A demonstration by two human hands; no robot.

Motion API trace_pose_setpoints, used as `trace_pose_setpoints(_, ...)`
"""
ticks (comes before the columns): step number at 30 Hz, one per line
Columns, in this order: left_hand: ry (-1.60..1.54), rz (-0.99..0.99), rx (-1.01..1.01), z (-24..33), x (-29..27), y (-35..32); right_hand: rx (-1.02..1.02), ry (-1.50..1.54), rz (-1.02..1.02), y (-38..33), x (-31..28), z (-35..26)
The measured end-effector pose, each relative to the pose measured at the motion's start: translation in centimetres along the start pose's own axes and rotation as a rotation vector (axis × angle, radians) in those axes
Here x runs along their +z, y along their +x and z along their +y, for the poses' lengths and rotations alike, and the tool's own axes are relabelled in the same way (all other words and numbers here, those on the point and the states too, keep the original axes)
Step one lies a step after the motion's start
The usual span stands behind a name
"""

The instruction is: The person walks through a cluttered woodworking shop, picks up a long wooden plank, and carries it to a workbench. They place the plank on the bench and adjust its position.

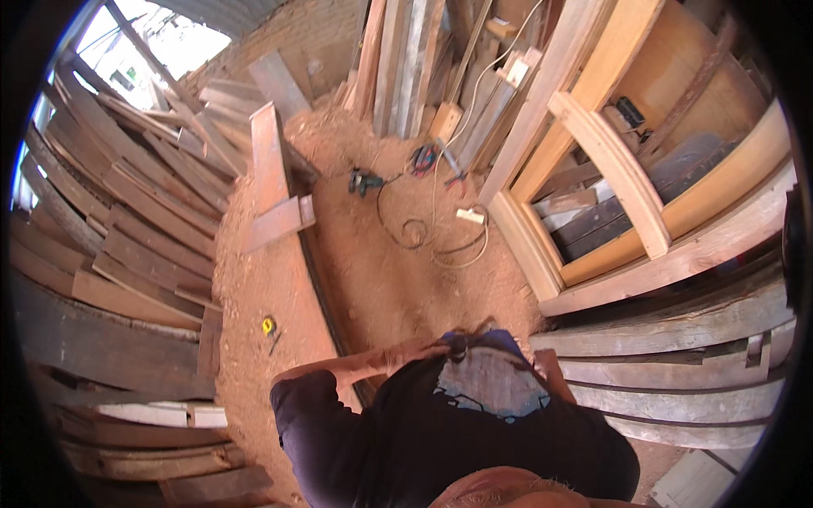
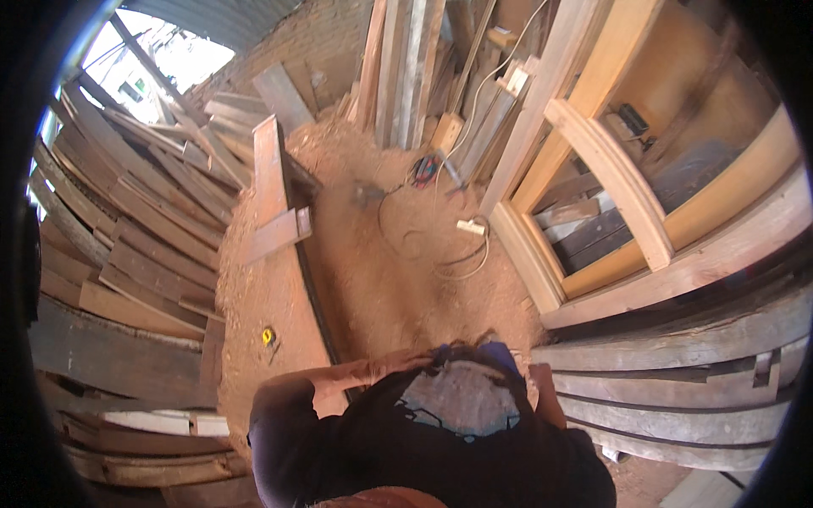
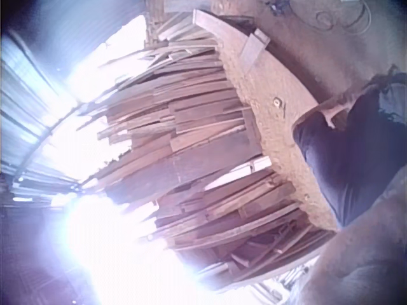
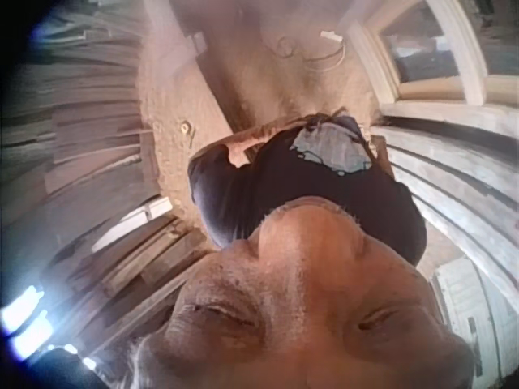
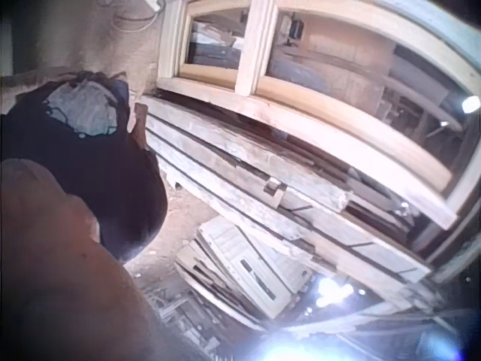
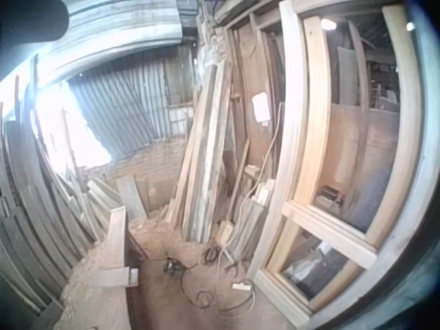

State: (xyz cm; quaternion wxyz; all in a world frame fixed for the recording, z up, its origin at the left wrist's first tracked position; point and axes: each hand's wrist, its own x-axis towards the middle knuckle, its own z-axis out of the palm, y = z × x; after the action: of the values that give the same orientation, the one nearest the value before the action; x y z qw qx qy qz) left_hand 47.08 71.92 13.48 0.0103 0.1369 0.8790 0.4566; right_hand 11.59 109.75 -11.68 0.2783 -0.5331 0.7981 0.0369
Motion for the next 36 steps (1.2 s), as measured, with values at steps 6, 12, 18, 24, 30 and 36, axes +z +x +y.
trace_pose_setpoints(6, 0.116, 0.175, -0.064, 3.6, -1.5, 1.2, 0.104, 0.525, 0.107, 8.4, -2.3, 3.6)
trace_pose_setpoints(12, 0.123, 0.317, -0.182, 3.8, 0.4, -0.6, 0.242, 0.581, 0.014, 19.7, -9.4, 3.1)
trace_pose_setpoints(18, 0.089, 0.394, -0.299, 1.7, -2.4, -2.0, 0.403, 0.855, -0.056, 28.4, -17.9, -5.7)
trace_pose_setpoints(24, 0.100, 0.358, -0.316, -5.6, -10.2, -5.3, 0.245, 0.820, -0.088, 36.7, -20.2, -11.7)
trace_pose_setpoints(30, -0.020, 0.326, -0.338, -9.4, -17.9, -10.2, 0.234, 0.713, 0.014, 45.2, -23.5, -16.0)
trace_pose_setpoints(36, -0.042, 0.434, -0.299, -14.6, -20.0, -12.4, 0.388, 0.516, 0.052, 47.9, -28.9, -19.9)
